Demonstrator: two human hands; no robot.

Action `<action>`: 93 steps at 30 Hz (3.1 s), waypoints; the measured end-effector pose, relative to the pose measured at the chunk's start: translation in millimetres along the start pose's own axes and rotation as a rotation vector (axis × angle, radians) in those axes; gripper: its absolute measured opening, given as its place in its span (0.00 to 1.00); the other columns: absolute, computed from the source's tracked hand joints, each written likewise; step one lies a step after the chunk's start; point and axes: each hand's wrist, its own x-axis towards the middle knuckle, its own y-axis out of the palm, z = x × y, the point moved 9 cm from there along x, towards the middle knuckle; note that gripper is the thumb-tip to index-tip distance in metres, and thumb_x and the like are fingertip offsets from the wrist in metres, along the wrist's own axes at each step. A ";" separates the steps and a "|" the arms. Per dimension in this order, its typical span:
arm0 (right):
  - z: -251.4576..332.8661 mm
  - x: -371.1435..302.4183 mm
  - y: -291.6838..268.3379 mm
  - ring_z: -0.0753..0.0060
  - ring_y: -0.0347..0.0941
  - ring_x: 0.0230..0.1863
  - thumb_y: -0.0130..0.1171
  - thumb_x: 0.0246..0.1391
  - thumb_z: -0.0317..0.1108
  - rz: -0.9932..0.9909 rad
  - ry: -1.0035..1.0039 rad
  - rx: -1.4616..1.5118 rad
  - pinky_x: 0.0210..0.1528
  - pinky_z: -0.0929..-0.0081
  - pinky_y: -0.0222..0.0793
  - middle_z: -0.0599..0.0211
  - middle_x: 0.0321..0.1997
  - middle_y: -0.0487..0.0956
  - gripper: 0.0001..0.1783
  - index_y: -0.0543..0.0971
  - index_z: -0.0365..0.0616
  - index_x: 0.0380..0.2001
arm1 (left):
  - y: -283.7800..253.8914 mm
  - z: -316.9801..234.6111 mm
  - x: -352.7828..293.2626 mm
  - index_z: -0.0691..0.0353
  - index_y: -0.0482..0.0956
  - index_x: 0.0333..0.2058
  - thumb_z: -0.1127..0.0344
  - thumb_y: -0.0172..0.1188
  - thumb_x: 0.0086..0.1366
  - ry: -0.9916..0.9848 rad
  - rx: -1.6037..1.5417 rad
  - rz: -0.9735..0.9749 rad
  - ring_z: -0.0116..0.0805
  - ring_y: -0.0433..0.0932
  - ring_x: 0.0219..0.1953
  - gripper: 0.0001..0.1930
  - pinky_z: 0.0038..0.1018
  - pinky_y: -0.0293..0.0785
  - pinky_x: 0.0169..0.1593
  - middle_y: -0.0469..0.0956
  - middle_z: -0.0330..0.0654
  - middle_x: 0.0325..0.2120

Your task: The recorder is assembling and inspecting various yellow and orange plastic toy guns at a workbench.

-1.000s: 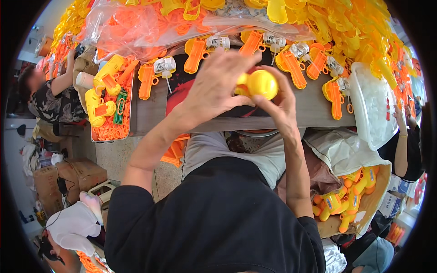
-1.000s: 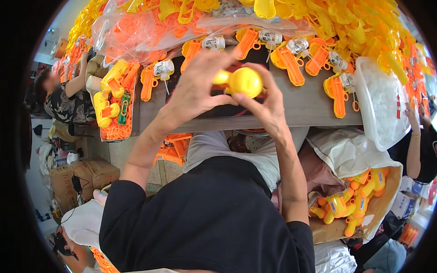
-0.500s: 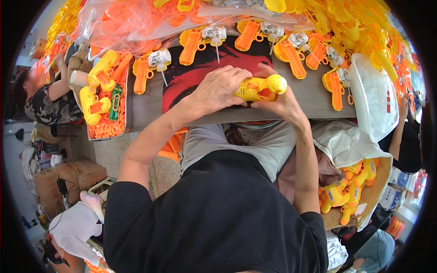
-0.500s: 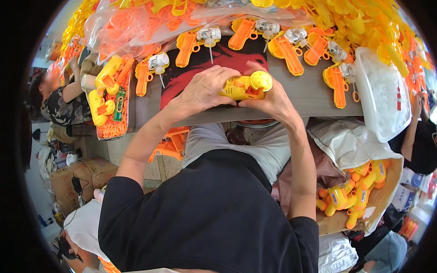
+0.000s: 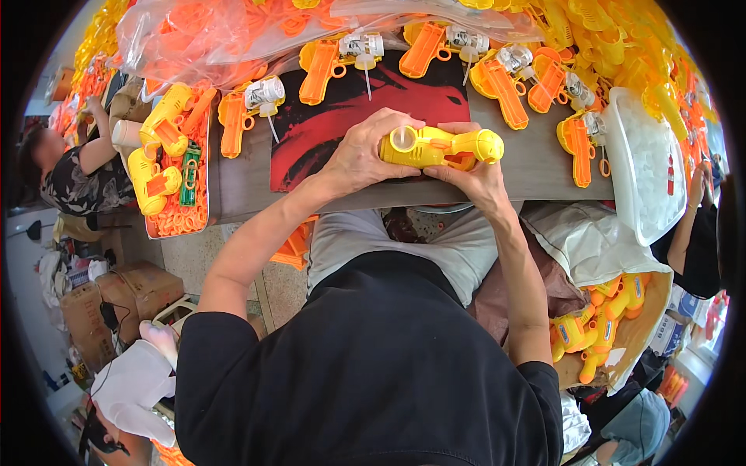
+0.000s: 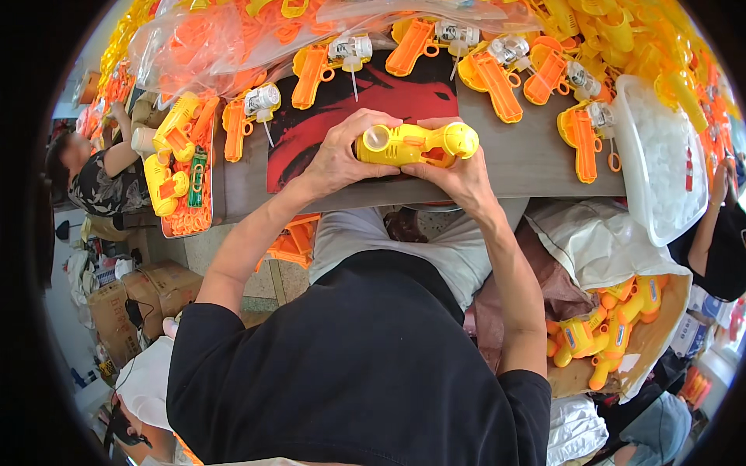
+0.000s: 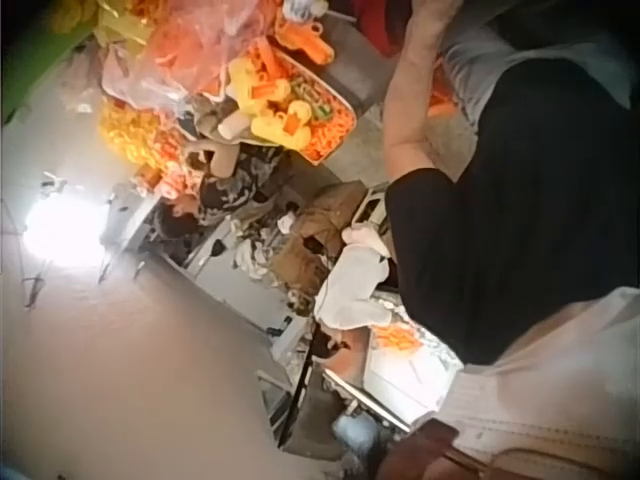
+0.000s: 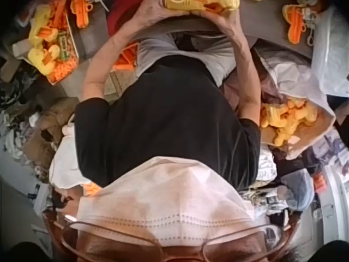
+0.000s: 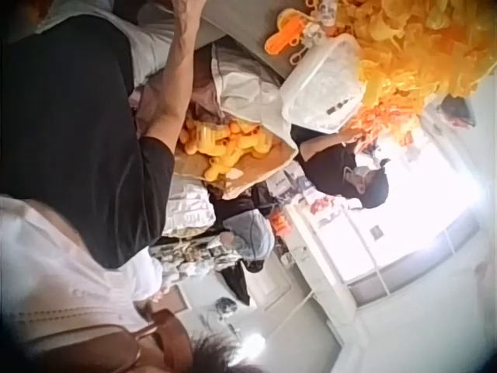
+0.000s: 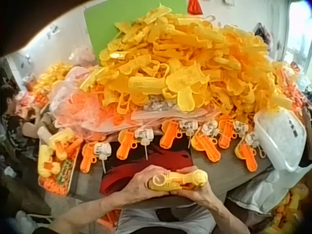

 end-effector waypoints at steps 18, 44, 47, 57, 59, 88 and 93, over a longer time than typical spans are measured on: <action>73.4 28.3 56.8 0.62 0.77 0.50 0.78 0.29 0.52 0.513 -0.173 -1.612 0.72 0.53 0.53 0.59 0.42 0.81 0.48 0.74 0.31 0.52 | 3.4 -12.9 -4.1 0.63 0.76 0.47 0.64 0.77 0.46 0.057 0.123 -0.064 0.50 0.78 0.49 0.29 0.39 0.77 0.51 0.77 0.47 0.45; 55.6 36.1 67.5 0.52 0.79 0.48 0.76 0.36 0.42 0.805 0.111 -1.712 0.72 0.52 0.52 0.56 0.41 0.81 0.38 0.70 0.39 0.50 | -0.4 -5.1 -15.3 0.63 0.72 0.47 0.64 0.75 0.46 0.111 0.096 -0.164 0.49 0.77 0.47 0.30 0.41 0.77 0.47 0.76 0.46 0.45; 116.6 27.4 66.8 0.55 0.77 0.53 0.77 0.36 0.43 0.437 -0.412 -1.692 0.74 0.50 0.47 0.54 0.52 0.78 0.44 0.69 0.44 0.59 | -0.4 -1.8 -16.2 0.63 0.72 0.48 0.64 0.75 0.47 0.095 0.071 -0.144 0.49 0.75 0.50 0.30 0.41 0.76 0.50 0.74 0.46 0.47; 114.5 -16.7 -13.1 0.48 0.73 0.55 0.62 0.59 0.42 0.187 0.070 -0.988 0.60 0.58 0.65 0.50 0.58 0.76 0.30 0.69 0.45 0.62 | 2.0 -14.8 -10.0 0.61 0.72 0.52 0.64 0.75 0.48 0.189 0.078 -0.077 0.50 0.74 0.53 0.32 0.41 0.74 0.55 0.74 0.46 0.49; 139.2 -19.4 1.0 0.52 0.74 0.55 0.68 0.52 0.43 0.099 -0.255 -1.348 0.63 0.56 0.62 0.51 0.57 0.76 0.35 0.70 0.43 0.61 | 4.3 -13.9 -6.1 0.61 0.71 0.53 0.64 0.75 0.48 0.174 0.082 -0.049 0.50 0.74 0.53 0.33 0.41 0.74 0.55 0.74 0.47 0.49; 73.7 32.9 52.7 0.55 0.79 0.37 0.70 0.42 0.41 0.582 -0.264 -1.538 0.61 0.57 0.61 0.59 0.29 0.80 0.23 0.77 0.34 0.37 | 3.2 -4.5 -5.8 0.63 0.75 0.50 0.69 0.75 0.46 0.117 -0.053 -0.253 0.52 0.79 0.46 0.31 0.40 0.77 0.50 0.78 0.48 0.46; 89.7 24.3 37.7 0.54 0.79 0.39 0.70 0.44 0.42 0.324 -0.252 -1.273 0.63 0.55 0.60 0.58 0.36 0.82 0.25 0.80 0.39 0.43 | -15.8 -5.1 -9.0 0.66 0.67 0.59 0.70 0.77 0.47 0.227 -0.149 -0.345 0.45 0.77 0.52 0.41 0.34 0.71 0.59 0.75 0.48 0.47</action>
